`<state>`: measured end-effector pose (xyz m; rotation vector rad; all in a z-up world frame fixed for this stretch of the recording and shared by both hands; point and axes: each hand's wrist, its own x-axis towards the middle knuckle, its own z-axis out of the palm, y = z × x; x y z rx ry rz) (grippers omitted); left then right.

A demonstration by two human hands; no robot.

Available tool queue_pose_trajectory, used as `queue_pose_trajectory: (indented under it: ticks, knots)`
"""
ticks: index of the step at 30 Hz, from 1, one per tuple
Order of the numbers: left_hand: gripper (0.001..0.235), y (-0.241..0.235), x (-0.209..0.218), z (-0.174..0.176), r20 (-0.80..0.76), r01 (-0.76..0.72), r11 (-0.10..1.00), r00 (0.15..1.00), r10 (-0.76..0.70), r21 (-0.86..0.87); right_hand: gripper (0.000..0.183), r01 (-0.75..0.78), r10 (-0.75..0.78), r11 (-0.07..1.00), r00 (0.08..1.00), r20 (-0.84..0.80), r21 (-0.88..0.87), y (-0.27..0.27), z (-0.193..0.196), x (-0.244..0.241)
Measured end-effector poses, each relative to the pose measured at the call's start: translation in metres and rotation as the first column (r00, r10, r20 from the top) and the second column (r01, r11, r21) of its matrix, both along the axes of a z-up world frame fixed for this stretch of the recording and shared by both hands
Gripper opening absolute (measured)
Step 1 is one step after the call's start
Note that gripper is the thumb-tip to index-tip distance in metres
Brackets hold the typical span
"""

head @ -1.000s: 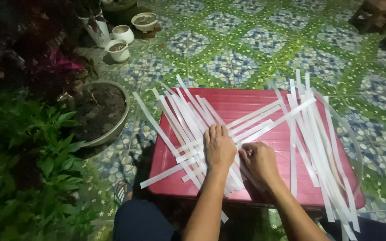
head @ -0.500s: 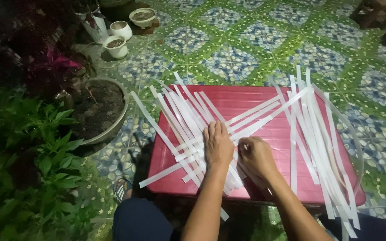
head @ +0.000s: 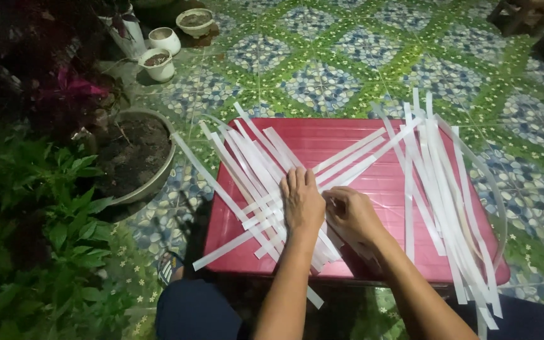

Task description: The person is weaving white plastic strips together on a red stool to create a woven component.

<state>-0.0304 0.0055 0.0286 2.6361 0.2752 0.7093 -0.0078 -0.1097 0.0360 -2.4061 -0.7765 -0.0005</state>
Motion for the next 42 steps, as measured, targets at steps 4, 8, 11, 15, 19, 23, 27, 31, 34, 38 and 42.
queue_pose_trajectory:
  ticks: [4, 8, 11, 15, 19, 23, 27, 31, 34, 38, 42]
  knots:
    - [0.033, 0.0, -0.007, 0.011, -0.014, -0.025, 1.0, 1.0, 0.025, 0.015, 0.032, -0.043, 0.043, 0.999, 0.999, -0.002, 0.022, 0.004, 0.017, -0.009]
    - [0.025, 0.001, 0.0, -0.003, 0.077, -0.033, 0.999, 0.997, 0.031, 0.029, 0.027, -0.053, 0.053, 0.998, 0.998, 0.02, 0.033, 0.004, 0.012, -0.009]
    - [0.022, 0.002, 0.004, -0.009, 0.167, -0.05, 0.999, 0.985, 0.046, 0.017, 0.023, -0.077, 0.075, 0.997, 0.987, 0.144, 0.007, 0.001, -0.033, -0.001]
    - [0.028, 0.022, 0.019, -0.036, 0.252, 0.015, 0.995, 0.968, 0.011, -0.102, 0.04, -0.053, 0.055, 0.999, 0.946, 0.32, -0.013, 0.004, -0.059, -0.011]
    - [0.028, 0.05, 0.044, -0.056, 0.399, 0.103, 0.979, 0.917, -0.024, -0.178, 0.042, -0.064, 0.054, 0.998, 0.955, 0.293, 0.024, 0.002, -0.05, -0.017]
    - [0.028, 0.067, 0.017, 0.012, 0.512, 0.079, 0.995, 0.858, -0.039, -0.058, 0.046, -0.064, 0.062, 0.998, 0.946, 0.317, -0.004, 0.005, -0.037, -0.015]
    - [0.039, 0.056, -0.028, 0.023, 0.234, -0.123, 0.992, 0.964, 0.125, -0.02, 0.055, -0.02, 0.045, 0.995, 0.959, 0.281, -0.093, 0.012, -0.039, -0.006]
    - [0.046, 0.052, -0.052, -0.005, 0.031, -0.3, 0.954, 0.953, 0.3, -0.007, 0.045, 0.009, 0.021, 0.991, 0.973, 0.23, -0.13, 0.024, -0.025, -0.009]
    - [0.047, 0.047, -0.061, -0.009, -0.069, -0.353, 0.934, 0.932, 0.356, 0.052, 0.04, 0.011, 0.042, 0.987, 0.946, 0.323, -0.16, 0.028, -0.053, 0.002]
    - [0.044, 0.046, -0.055, -0.001, -0.192, -0.35, 0.923, 0.906, 0.376, 0.159, 0.034, 0.095, -0.064, 0.984, 0.978, 0.2, -0.15, 0.042, -0.039, 0.003]
    - [0.048, 0.044, -0.052, 0.002, -0.202, -0.352, 0.918, 0.901, 0.385, 0.181, 0.037, 0.176, -0.124, 0.962, 0.964, 0.236, -0.21, 0.053, -0.061, 0.012]
